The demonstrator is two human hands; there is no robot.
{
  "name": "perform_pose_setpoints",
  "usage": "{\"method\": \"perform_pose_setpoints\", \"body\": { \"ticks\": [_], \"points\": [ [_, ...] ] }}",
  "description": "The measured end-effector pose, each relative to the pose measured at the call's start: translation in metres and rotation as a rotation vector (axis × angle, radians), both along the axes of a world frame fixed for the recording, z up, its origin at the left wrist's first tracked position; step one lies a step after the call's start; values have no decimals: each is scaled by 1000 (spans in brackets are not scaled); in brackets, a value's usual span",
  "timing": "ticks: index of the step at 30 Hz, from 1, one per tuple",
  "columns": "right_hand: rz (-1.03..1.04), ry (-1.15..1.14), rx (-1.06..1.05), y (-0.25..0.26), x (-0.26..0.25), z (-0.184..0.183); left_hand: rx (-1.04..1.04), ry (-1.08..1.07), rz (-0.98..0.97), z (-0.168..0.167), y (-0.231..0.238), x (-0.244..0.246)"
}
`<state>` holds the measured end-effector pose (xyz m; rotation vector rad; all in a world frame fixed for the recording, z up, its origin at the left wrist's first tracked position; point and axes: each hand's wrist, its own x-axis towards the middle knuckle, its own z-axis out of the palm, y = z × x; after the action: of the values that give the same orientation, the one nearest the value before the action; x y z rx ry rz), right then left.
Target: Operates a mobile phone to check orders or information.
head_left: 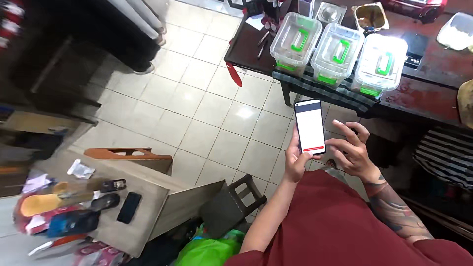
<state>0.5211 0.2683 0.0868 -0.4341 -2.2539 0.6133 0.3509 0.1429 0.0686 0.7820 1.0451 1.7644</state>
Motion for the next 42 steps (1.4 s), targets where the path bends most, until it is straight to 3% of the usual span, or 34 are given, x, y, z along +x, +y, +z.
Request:
{"method": "perform_pose_setpoints", "body": {
  "ticks": [16, 29, 42],
  "points": [
    [-85, -9, -44, 39, 14, -6, -129, 9, 29, 5, 51, 11],
    [-177, -36, -83, 63, 39, -11, -36, -65, -117, -10, 88, 21],
    [-190, -70, -76, 60, 33, -15, -10, -53, -166, -9, 92, 14]
  ]
}}
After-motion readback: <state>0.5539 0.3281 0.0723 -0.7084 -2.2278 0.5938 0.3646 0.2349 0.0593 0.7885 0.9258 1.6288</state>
